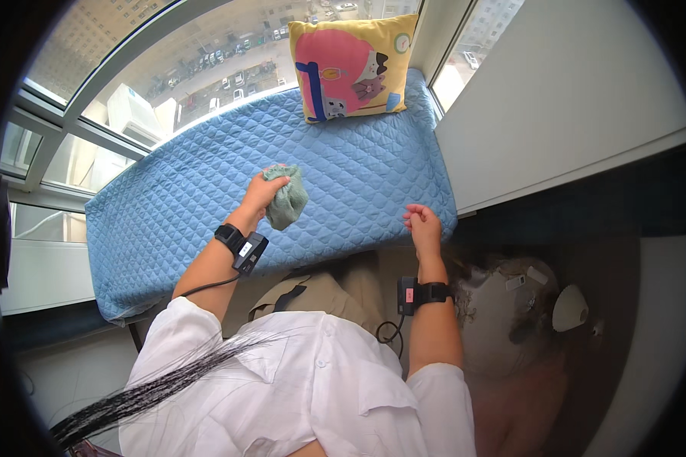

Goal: The person arranges flowers in a vase, wipes a desk with a cloth, cleans a chair, moves a table and pillows on a window seat, and wipes a window sill.

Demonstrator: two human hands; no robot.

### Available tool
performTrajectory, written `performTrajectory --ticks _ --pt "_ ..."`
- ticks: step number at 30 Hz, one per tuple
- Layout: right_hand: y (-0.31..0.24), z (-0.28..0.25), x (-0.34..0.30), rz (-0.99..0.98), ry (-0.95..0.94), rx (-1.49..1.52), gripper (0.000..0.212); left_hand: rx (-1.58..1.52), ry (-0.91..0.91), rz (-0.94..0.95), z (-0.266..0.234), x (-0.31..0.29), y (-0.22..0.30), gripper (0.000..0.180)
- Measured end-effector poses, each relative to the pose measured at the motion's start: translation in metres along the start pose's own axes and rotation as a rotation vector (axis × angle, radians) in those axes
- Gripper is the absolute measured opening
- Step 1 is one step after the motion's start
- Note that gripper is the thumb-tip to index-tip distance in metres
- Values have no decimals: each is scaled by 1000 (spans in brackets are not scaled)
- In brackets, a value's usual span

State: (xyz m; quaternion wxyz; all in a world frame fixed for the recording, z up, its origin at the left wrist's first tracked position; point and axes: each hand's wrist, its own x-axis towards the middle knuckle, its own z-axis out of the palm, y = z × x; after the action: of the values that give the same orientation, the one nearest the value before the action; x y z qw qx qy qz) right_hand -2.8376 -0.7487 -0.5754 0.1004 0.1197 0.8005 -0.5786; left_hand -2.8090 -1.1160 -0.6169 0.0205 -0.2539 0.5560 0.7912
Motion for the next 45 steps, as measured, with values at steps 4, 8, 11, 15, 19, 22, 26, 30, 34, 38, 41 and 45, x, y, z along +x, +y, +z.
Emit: performTrajectory --ticks 4,8,11,15,19,22,26,30,34,38,41,45 --pt "-38 7 72 -21 -127 -4 20 47 129 60 5 34 30 43" --pt "-63 17 144 -45 -220 -37 23 44 231 113 16 69 55 51" --pt "-87 28 191 -32 -275 -88 30 54 262 129 25 92 72 56" --pt "-100 39 246 -30 -324 -63 41 150 260 114 35 130 87 61" --pt "-104 55 283 -77 -285 -61 68 151 256 115 39 174 86 64" --pt "-98 60 316 -130 -253 -110 86 291 266 154 49 211 86 72" --pt "-108 81 343 -207 -218 -155 105 368 286 212 45 248 89 92" --pt "-134 88 377 -231 -182 -251 114 450 321 235 68 270 108 97" --pt "-154 99 397 -392 -138 -254 118 251 165 209 75 274 118 82" --pt "-151 105 404 -324 -378 -25 106 115 116 181 75 271 117 63" --pt "-149 103 397 -335 -288 -127 94 75 84 214 71 261 118 56" --pt "-147 90 349 -356 -256 -92 74 87 132 252 69 218 119 48"
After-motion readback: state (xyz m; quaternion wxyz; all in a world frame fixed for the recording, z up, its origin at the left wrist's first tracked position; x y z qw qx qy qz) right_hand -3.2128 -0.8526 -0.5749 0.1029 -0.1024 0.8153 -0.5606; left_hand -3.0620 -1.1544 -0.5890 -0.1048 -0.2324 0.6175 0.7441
